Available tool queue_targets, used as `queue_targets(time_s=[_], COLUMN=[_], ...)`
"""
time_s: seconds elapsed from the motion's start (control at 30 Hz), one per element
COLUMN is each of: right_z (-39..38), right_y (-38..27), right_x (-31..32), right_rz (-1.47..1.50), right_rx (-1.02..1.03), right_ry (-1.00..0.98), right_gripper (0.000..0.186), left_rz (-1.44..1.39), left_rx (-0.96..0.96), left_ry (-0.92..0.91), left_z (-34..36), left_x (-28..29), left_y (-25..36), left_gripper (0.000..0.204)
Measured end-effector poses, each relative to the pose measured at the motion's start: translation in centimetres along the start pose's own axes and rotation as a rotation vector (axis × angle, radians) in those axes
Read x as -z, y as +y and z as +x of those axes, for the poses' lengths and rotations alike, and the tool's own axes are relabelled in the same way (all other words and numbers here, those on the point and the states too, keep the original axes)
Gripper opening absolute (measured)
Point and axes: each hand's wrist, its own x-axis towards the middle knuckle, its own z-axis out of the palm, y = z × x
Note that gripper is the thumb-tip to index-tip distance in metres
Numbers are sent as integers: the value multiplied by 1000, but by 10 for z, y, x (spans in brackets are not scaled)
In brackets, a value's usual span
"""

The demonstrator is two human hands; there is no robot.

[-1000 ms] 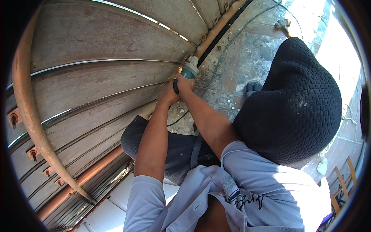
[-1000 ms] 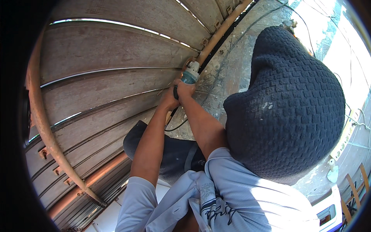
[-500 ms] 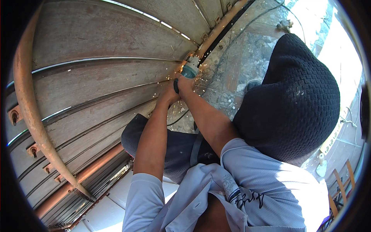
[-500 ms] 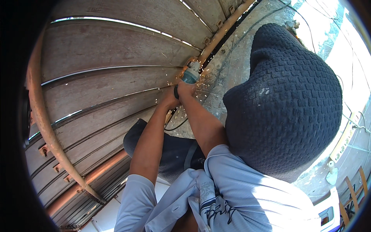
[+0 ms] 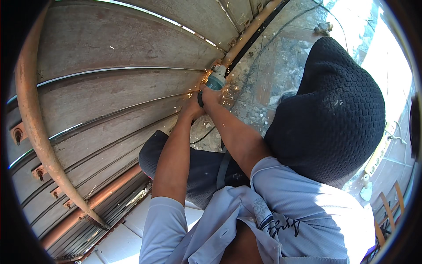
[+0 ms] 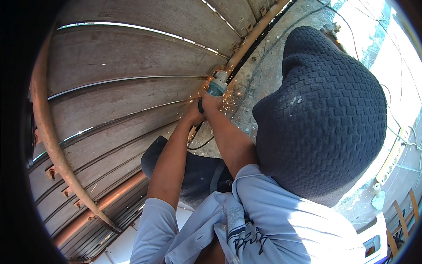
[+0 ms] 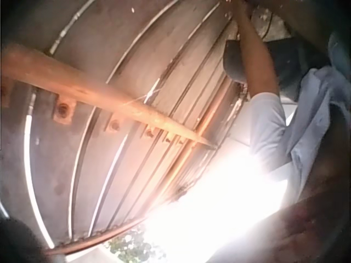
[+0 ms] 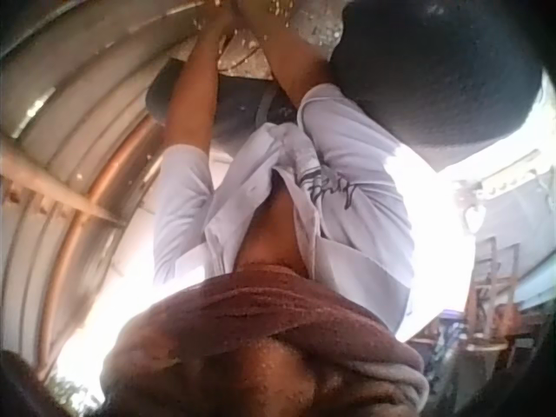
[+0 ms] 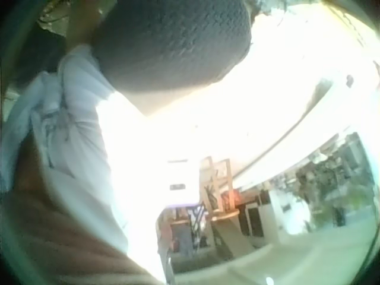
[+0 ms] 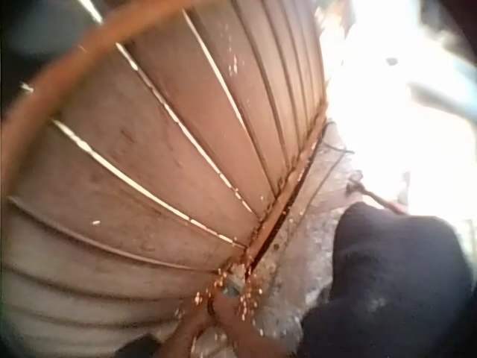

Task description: Using an angle grinder to cut or smooth metal slats on a large gate or door.

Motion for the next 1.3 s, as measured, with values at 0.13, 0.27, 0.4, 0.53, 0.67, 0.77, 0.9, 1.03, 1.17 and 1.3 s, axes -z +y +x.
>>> queue_targets(time_s=[0.13,0.27,0.4,0.53,0.67,0.77,0.9,1.03,1.17,1.3], right_z=[-8,4,-10,-8,-3,-2,8,4,-11,0], right_y=[-1,1,-1,-5,-3,-1,4,2,-8,-16], right_x=[-3,-5,-5,-6,-3,-5,-8,-5,-5,7], right_rz=[-11,29,-6,-75,-4,-45,-21,-85,72,45], right_rx=[-41,-54,-31,-26,-36,-77,17,12,6,18], right_ry=[8,13,5,85,25,4,5,78,25,23], right_gripper=[58,60,64,65,61,67,61,61,64,70], left_rz=[-30,6,85,51,59,35,32,68,47,83], left_rx=[-131,-48,21,-15,13,-23,-130,-48,-33,-52], left_ry=[34,18,35,35,50,23,63,-12,-3,-38], left_z=[-5,-4,-8,-8,-12,-7,2,7,8,10], left_x=[4,5,6,9,8,9,3,2,2,1], left_y=[-3,5,1,4,13,5,-4,-2,-14,12], left_gripper=[75,76,77,79,79,76,68,66,68,72])
